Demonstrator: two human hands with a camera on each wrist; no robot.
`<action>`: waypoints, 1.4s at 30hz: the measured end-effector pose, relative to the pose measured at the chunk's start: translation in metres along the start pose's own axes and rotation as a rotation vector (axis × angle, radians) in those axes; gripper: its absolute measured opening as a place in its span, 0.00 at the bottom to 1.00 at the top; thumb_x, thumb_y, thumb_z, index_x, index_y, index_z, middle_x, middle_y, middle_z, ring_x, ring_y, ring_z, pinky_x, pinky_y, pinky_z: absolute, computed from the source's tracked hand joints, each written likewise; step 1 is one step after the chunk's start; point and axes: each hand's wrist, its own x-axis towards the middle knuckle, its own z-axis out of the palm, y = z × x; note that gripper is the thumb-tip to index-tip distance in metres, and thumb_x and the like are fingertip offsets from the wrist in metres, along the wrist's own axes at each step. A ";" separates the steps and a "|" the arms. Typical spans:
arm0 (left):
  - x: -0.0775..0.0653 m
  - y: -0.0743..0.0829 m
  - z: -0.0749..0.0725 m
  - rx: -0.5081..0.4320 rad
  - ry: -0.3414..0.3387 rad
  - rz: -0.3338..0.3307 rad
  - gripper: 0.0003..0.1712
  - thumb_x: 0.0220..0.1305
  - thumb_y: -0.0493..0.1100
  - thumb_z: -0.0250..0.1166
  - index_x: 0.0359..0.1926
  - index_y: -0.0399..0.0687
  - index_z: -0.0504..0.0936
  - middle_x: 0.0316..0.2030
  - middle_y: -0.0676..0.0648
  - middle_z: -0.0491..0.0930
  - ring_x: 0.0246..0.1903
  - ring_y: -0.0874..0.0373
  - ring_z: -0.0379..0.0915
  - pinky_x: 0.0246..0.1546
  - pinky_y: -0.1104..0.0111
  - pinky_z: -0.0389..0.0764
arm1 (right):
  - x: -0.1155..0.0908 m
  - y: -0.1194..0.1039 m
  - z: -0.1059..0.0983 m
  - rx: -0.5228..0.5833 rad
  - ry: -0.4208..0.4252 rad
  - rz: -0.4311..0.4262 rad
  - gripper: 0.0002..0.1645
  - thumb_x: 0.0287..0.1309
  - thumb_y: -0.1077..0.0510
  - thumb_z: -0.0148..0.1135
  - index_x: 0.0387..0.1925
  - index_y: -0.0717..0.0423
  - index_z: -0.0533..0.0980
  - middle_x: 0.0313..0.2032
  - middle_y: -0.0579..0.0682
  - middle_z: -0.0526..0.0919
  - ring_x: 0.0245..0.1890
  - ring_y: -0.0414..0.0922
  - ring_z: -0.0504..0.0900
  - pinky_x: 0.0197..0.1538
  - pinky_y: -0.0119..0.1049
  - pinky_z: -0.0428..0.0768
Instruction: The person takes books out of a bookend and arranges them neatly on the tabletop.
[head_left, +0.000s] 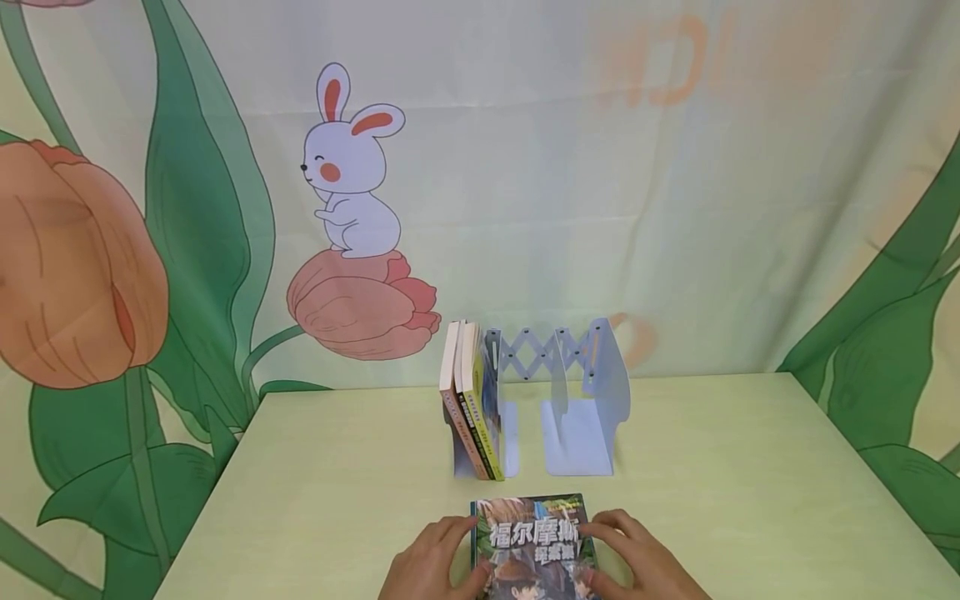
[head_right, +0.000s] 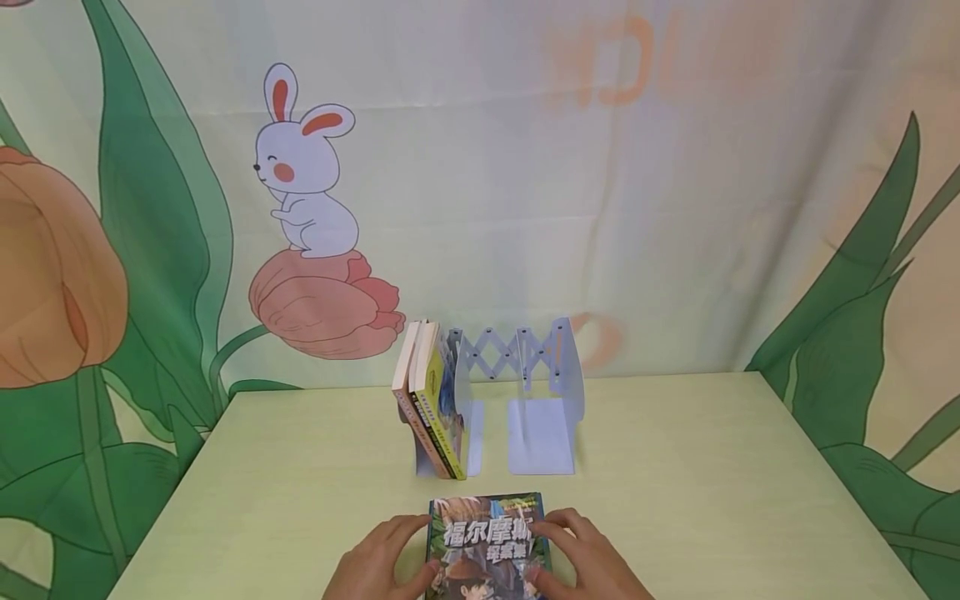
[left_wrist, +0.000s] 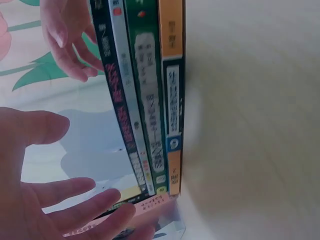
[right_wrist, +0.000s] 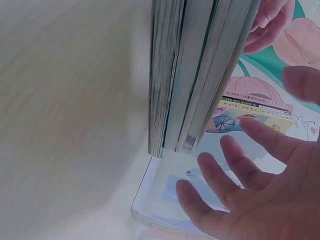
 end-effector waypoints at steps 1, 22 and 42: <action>0.000 0.000 -0.001 0.001 0.013 -0.005 0.33 0.63 0.63 0.59 0.62 0.49 0.76 0.57 0.45 0.78 0.54 0.45 0.76 0.43 0.51 0.81 | 0.000 0.000 0.000 -0.017 0.013 -0.012 0.24 0.66 0.46 0.59 0.61 0.47 0.74 0.55 0.46 0.74 0.52 0.48 0.77 0.44 0.40 0.79; 0.011 -0.004 -0.024 -0.025 0.247 -0.196 0.38 0.60 0.62 0.65 0.70 0.59 0.69 0.61 0.45 0.77 0.61 0.47 0.74 0.50 0.46 0.78 | 0.001 -0.008 0.001 0.029 -0.018 0.098 0.35 0.64 0.41 0.59 0.71 0.38 0.65 0.73 0.52 0.62 0.69 0.63 0.65 0.56 0.68 0.70; 0.034 -0.008 -0.043 -0.091 0.448 -0.162 0.37 0.62 0.58 0.65 0.69 0.52 0.69 0.63 0.46 0.76 0.61 0.46 0.74 0.52 0.46 0.77 | 0.004 -0.011 0.001 0.013 0.030 0.012 0.35 0.65 0.47 0.60 0.72 0.36 0.63 0.73 0.51 0.62 0.69 0.61 0.65 0.54 0.65 0.73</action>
